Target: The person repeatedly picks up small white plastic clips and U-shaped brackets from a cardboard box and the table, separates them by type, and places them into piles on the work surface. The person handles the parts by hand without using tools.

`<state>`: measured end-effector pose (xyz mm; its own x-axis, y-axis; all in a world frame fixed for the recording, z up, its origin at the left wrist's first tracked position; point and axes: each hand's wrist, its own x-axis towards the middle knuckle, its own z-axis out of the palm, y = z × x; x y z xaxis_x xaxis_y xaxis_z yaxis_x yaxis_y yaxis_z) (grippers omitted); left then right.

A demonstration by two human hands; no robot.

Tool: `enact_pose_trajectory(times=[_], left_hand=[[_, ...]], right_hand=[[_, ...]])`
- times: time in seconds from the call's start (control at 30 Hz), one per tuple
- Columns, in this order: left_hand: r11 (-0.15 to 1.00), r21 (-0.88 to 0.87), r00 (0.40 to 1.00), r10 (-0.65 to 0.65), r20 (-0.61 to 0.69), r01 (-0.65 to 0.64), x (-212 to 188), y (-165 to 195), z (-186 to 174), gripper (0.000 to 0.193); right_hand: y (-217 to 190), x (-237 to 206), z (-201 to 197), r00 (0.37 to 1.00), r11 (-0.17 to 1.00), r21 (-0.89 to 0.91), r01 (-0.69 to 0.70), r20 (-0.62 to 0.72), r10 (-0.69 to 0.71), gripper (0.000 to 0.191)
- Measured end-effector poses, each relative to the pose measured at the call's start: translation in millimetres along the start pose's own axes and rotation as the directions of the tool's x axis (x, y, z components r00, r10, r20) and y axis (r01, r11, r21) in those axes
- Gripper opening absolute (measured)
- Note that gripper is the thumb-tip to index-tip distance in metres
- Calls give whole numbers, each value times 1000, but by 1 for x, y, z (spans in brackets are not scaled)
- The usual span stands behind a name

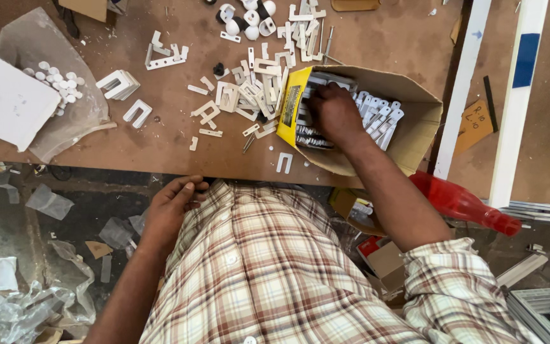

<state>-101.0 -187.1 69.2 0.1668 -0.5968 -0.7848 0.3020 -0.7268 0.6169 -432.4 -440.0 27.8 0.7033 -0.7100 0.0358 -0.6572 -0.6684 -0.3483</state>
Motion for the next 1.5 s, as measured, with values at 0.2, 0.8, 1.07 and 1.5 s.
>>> enact_pose_trajectory(times=[0.2, 0.8, 1.07, 1.5], left_hand=[[991, 48, 992, 124, 18, -125, 8, -13, 0, 32], [-332, 614, 303, 644, 702, -716, 179, 88, 118, 24], [539, 437, 660, 728, 189, -720, 146, 55, 117, 21], [946, -208, 905, 305, 297, -250, 137, 81, 97, 20]], right_hand=[[-20, -7, -37, 961, 975, 123, -183, -185, 204, 13], [-118, -111, -96, 946, 945, 250, -212, -188, 262, 11], [-124, -84, -94, 966, 878, 442, -182, -88, 245, 15], [-150, 37, 46, 583, -71, 843, -534, 427, 691, 42]])
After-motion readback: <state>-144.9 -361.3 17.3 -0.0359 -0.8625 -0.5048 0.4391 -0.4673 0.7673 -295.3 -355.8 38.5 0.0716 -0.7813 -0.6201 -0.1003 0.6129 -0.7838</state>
